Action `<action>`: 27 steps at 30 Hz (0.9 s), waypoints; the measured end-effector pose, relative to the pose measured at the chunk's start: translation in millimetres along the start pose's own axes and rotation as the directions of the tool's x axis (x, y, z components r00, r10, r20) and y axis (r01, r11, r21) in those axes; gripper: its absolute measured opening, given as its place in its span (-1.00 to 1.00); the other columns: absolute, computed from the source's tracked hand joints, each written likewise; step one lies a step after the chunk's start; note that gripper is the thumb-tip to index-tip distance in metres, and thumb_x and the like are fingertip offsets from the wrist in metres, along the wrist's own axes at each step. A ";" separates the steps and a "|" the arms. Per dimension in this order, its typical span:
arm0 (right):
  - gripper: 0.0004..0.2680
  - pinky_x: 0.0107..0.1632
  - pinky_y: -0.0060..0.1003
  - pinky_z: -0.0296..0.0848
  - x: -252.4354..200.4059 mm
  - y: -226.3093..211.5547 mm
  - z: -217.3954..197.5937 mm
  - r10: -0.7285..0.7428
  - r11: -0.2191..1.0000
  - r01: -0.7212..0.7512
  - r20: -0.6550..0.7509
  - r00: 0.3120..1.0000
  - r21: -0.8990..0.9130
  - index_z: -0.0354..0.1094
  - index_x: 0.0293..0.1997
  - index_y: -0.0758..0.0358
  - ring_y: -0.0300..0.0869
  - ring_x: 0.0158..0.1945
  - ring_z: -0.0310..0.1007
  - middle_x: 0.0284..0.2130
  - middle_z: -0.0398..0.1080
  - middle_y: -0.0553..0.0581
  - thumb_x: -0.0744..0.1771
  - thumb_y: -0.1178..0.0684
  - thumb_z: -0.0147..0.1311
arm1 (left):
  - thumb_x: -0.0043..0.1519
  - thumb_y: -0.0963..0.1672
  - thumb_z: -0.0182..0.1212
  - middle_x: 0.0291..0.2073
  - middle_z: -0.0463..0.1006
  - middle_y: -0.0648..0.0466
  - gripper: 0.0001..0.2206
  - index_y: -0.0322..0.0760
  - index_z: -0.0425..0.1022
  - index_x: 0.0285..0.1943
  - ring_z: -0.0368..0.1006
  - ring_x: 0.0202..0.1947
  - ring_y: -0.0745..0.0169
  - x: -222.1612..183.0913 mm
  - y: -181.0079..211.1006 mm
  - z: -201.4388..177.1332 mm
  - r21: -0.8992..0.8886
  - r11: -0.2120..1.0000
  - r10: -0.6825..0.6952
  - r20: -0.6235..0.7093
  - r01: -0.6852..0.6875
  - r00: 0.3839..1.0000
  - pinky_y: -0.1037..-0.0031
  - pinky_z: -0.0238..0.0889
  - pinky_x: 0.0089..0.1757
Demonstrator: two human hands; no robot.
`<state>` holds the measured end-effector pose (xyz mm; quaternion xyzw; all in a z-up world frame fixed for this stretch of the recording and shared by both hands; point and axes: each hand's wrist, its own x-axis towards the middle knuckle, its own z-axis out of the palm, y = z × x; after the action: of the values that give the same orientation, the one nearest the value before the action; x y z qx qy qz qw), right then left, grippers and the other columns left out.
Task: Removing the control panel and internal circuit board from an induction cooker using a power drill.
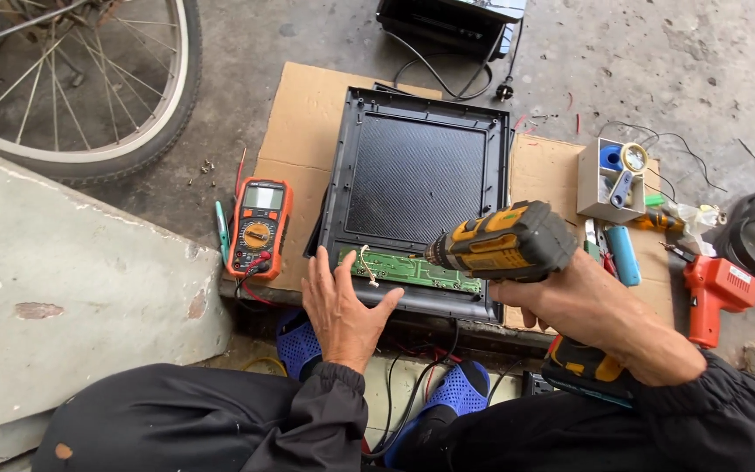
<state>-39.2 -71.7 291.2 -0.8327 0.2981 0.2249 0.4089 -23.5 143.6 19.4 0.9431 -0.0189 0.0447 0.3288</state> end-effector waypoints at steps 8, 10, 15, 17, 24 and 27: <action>-0.74 -0.30 -0.08 0.46 3.5 -27.4 23.3 -0.082 0.992 0.085 0.034 0.996 -0.091 0.74 -0.01 0.42 0.02 -0.58 0.44 -0.73 0.48 0.32 0.27 0.10 0.35 | 0.45 0.11 0.28 0.39 0.58 0.19 -0.80 0.20 0.71 0.10 0.38 0.49 -0.04 12.2 -25.6 15.5 -0.228 0.970 -0.119 -0.152 0.082 0.981 -0.06 0.34 0.25; -0.75 -0.30 -0.09 0.45 5.0 -36.1 26.5 -0.091 0.989 0.095 0.042 0.995 -0.116 0.74 -0.01 0.41 0.02 -0.59 0.45 -0.74 0.48 0.31 0.27 0.10 0.35 | 0.44 0.08 0.31 0.36 0.61 0.17 -0.81 0.16 0.72 0.09 0.44 0.43 -0.01 18.0 -28.2 16.7 -0.269 0.960 -0.138 -0.192 0.084 0.972 0.02 0.41 0.23; -0.72 -0.29 -0.09 0.45 12.9 -41.5 33.9 -0.085 0.981 0.096 0.074 0.994 -0.166 0.72 0.05 0.41 0.03 -0.58 0.46 -0.73 0.51 0.31 0.28 0.09 0.36 | 0.39 0.04 0.41 0.26 0.68 0.17 -0.81 0.04 0.76 0.06 0.58 0.26 0.02 22.3 -41.5 30.2 -0.350 0.933 -0.188 -0.275 0.084 0.943 0.15 0.53 0.14; -0.72 -0.29 -0.10 0.45 15.1 -42.6 36.0 -0.081 0.976 0.096 0.084 0.993 -0.194 0.72 0.04 0.37 0.02 -0.57 0.49 -0.74 0.51 0.29 0.28 0.08 0.33 | 0.36 0.04 0.46 0.21 0.71 0.21 -0.81 0.05 0.77 0.05 0.62 0.20 0.06 24.0 -44.0 34.5 -0.352 0.933 -0.191 -0.308 0.075 0.932 0.22 0.56 0.11; -0.83 -0.33 -0.13 0.41 13.6 -46.9 39.6 -0.077 0.982 0.085 0.052 0.996 -0.171 0.75 -0.18 0.36 0.01 -0.61 0.46 -0.76 0.48 0.29 0.24 0.11 0.38 | 0.35 0.04 0.47 0.16 0.72 0.24 -0.81 0.04 0.77 0.04 0.64 0.15 0.09 26.0 -44.8 35.7 -0.379 0.922 -0.211 -0.317 0.080 0.925 0.24 0.56 0.10; -0.84 -0.35 -0.12 0.40 13.5 -48.5 40.6 -0.065 0.986 0.073 0.056 0.996 -0.152 0.74 -0.21 0.36 0.02 -0.62 0.47 -0.77 0.48 0.30 0.24 0.11 0.38 | 0.36 0.02 0.47 0.15 0.72 0.21 -0.80 -0.01 0.78 0.05 0.65 0.14 0.06 26.2 -44.2 35.8 -0.398 0.915 -0.212 -0.324 0.071 0.922 0.24 0.56 0.09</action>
<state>-1.8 -19.2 286.4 -0.8657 0.2404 0.2538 0.3583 8.1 155.8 -33.3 0.8362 0.1028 0.1879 0.5049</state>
